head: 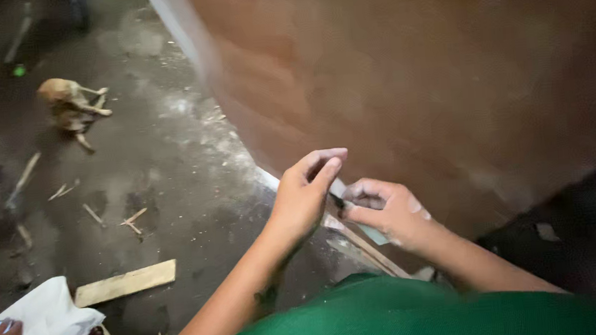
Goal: The person sands the edges and surfaces of a large wooden shelf unit and a separate wooden panel by hand using a piece of sandpaper.
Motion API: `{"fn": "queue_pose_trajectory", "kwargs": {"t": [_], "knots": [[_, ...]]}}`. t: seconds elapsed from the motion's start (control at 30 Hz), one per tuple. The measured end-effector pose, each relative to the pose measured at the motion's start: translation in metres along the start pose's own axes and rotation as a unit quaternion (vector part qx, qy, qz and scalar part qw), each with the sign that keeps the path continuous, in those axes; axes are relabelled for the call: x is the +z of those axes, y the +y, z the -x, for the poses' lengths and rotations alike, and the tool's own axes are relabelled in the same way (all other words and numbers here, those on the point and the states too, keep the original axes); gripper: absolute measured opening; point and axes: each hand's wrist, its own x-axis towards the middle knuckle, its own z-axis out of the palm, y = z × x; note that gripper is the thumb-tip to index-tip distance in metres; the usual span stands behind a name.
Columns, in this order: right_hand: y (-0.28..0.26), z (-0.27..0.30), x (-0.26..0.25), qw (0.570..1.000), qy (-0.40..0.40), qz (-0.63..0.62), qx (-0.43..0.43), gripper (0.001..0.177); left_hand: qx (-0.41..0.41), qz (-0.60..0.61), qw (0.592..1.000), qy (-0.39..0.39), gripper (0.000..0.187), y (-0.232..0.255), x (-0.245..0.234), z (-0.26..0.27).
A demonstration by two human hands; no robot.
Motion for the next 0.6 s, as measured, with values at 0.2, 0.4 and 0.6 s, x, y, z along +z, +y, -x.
{"fn": "queue_pose_trajectory", "kwargs": {"t": [0.2,0.4,0.6], "knots": [[0.006,-0.036,0.011,0.995,-0.095,-0.022,-0.02,0.022,0.025,-0.051,0.997,0.048,0.031,-0.022,-0.035,-0.018],[0.007,-0.054,0.011,0.997,-0.081,-0.007,0.009,0.017,-0.038,-0.014,0.998,0.04,0.033,-0.03,-0.036,-0.025],[-0.005,-0.092,0.038,0.998,-0.036,-0.032,-0.027,0.015,-0.047,0.009,0.998,0.044,0.035,-0.032,-0.075,-0.051]]}}
